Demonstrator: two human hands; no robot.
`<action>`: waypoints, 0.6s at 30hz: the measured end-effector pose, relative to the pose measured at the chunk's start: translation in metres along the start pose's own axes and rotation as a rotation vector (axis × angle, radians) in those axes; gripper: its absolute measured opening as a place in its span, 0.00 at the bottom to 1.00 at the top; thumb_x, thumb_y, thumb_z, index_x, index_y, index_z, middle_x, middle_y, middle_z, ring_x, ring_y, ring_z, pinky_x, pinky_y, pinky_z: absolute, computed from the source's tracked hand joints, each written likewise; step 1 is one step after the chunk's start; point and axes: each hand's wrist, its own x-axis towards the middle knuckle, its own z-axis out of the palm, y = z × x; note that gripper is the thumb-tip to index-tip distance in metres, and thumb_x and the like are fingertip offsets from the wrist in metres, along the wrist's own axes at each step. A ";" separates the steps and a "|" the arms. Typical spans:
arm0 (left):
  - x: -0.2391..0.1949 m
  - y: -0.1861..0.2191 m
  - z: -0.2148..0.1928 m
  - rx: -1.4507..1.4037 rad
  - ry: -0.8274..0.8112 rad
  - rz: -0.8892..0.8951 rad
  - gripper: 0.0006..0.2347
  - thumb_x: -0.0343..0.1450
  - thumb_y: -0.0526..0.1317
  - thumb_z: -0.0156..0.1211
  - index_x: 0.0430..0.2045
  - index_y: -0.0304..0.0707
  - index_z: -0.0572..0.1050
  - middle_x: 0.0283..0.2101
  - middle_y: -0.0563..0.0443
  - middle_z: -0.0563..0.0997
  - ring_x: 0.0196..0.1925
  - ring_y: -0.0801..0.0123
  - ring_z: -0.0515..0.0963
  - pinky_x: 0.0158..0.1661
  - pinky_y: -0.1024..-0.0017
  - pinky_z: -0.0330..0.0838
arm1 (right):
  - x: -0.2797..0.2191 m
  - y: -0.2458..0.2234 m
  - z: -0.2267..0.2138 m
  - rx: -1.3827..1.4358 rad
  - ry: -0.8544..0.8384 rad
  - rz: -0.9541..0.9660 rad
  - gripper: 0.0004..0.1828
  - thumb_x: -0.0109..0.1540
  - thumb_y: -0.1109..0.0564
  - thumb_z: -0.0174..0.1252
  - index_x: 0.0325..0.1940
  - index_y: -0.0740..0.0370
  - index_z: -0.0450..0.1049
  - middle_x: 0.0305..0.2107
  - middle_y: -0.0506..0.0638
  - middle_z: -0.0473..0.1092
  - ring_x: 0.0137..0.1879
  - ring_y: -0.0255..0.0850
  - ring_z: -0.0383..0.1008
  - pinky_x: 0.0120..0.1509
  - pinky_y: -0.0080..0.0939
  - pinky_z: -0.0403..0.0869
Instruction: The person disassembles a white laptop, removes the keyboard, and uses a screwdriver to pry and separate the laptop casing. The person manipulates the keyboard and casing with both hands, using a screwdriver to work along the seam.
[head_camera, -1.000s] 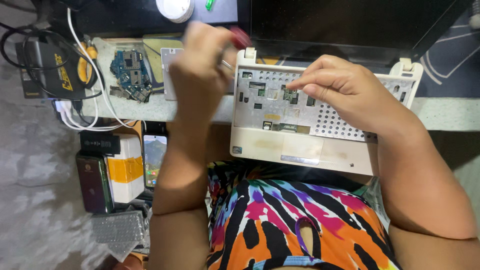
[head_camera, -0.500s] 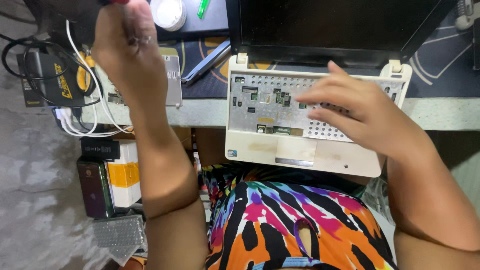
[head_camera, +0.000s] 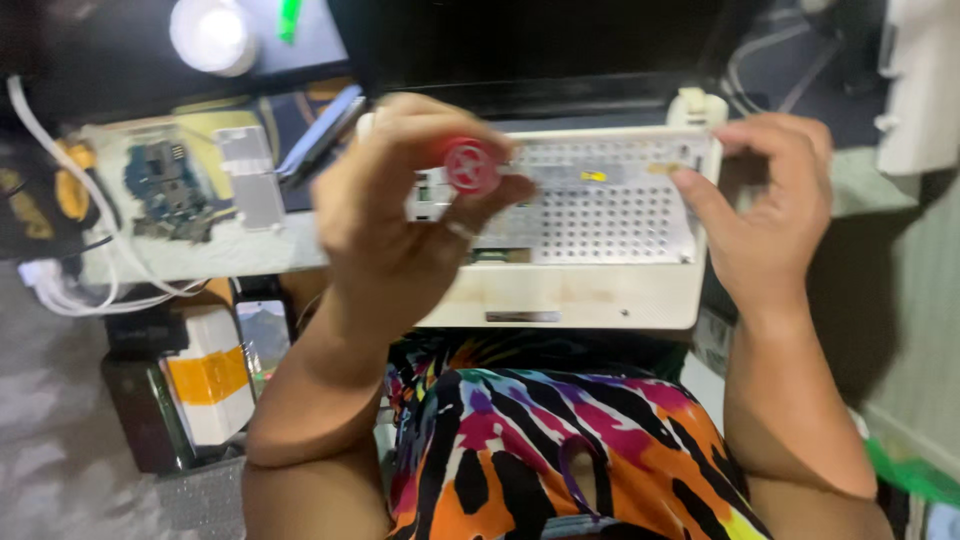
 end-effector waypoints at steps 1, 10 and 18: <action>0.002 0.001 0.014 -0.107 -0.030 -0.022 0.14 0.74 0.25 0.69 0.49 0.30 0.70 0.48 0.47 0.77 0.45 0.66 0.82 0.46 0.74 0.81 | 0.000 0.003 -0.002 0.053 -0.012 0.044 0.20 0.65 0.70 0.74 0.56 0.69 0.72 0.51 0.52 0.66 0.53 0.36 0.68 0.59 0.33 0.70; 0.024 -0.017 0.092 -0.050 -0.169 0.121 0.15 0.82 0.26 0.62 0.60 0.34 0.65 0.56 0.46 0.77 0.56 0.65 0.84 0.55 0.76 0.83 | 0.001 0.017 -0.018 0.302 -0.081 0.128 0.21 0.65 0.73 0.66 0.61 0.68 0.71 0.54 0.52 0.66 0.58 0.36 0.71 0.68 0.34 0.72; 0.024 -0.024 0.115 0.019 -0.197 0.105 0.13 0.81 0.27 0.62 0.57 0.35 0.66 0.50 0.47 0.79 0.47 0.64 0.84 0.48 0.74 0.81 | 0.010 0.016 -0.032 0.355 -0.165 0.133 0.16 0.68 0.73 0.62 0.59 0.67 0.71 0.54 0.53 0.67 0.59 0.37 0.73 0.67 0.33 0.73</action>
